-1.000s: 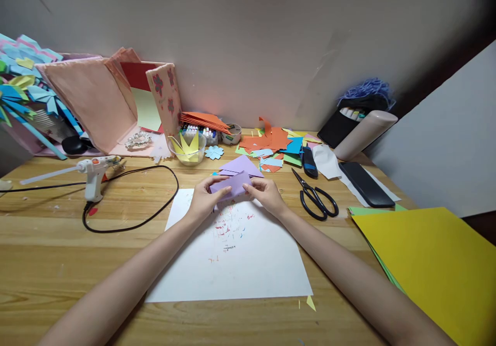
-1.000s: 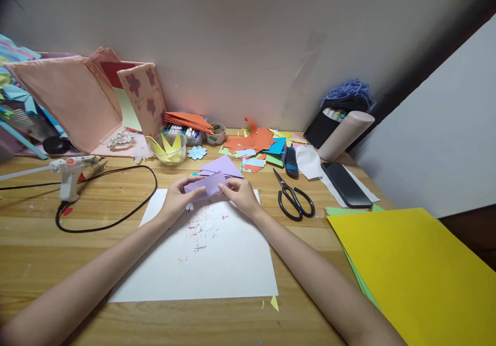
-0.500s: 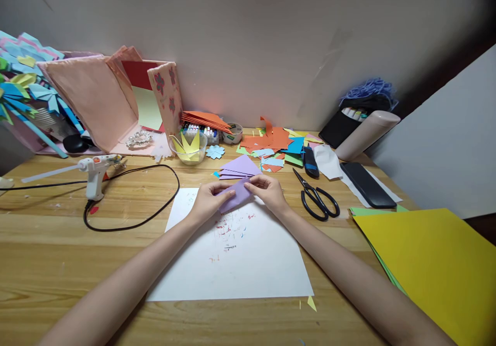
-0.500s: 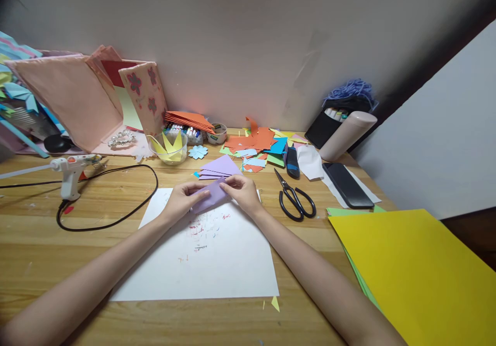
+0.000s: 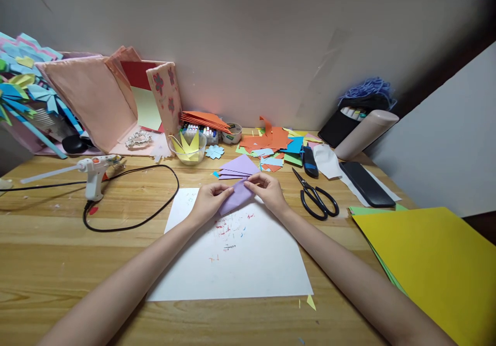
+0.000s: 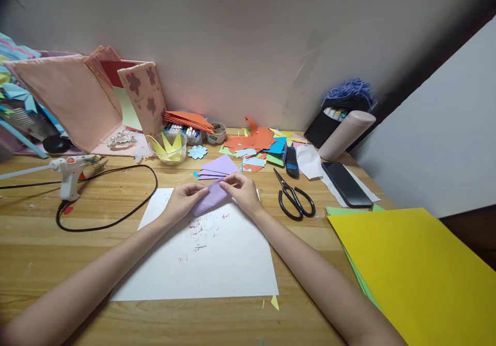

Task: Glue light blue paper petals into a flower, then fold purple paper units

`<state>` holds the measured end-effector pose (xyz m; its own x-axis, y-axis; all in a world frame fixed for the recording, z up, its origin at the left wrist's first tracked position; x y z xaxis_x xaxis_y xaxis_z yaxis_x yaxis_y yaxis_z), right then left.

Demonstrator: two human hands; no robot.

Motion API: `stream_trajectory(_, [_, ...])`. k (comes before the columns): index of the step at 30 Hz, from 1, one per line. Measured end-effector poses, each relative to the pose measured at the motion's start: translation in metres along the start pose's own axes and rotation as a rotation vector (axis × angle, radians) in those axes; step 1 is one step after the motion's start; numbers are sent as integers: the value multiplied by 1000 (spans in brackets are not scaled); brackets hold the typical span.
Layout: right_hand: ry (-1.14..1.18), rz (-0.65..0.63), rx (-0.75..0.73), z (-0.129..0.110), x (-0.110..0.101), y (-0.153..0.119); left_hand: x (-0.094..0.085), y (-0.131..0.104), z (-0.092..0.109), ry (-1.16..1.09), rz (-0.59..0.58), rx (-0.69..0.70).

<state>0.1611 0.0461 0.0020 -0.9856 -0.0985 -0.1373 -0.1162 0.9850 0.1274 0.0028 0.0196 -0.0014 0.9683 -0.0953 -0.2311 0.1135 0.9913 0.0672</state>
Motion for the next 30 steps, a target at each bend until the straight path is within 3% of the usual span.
stream_trajectory(10, [53,1,35,3,-1,0,2,-1,0,38,-14,53])
stream_trajectory(13, [123,-59,64,7,5,0,2,-2,3,75,-9,81])
stream_trajectory(17, [46,-108,48,4,12,0,3,-3,7,113,-15,120])
stream_trajectory(30, [-85,-44,-21,-5,7,-3,6,-6,15,198,-38,167])
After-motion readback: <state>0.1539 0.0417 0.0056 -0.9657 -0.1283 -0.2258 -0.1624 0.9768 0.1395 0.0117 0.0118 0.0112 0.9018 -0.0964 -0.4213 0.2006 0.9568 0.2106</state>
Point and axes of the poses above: each hand's wrist, its own y-axis towards the middle knuckle, its own x-axis out of the palm, z = x × y, the point moved 10 cm from there along y, towards the middle knuckle, and after that the axes turned 4 degrees about x, right-handed, at the moved point
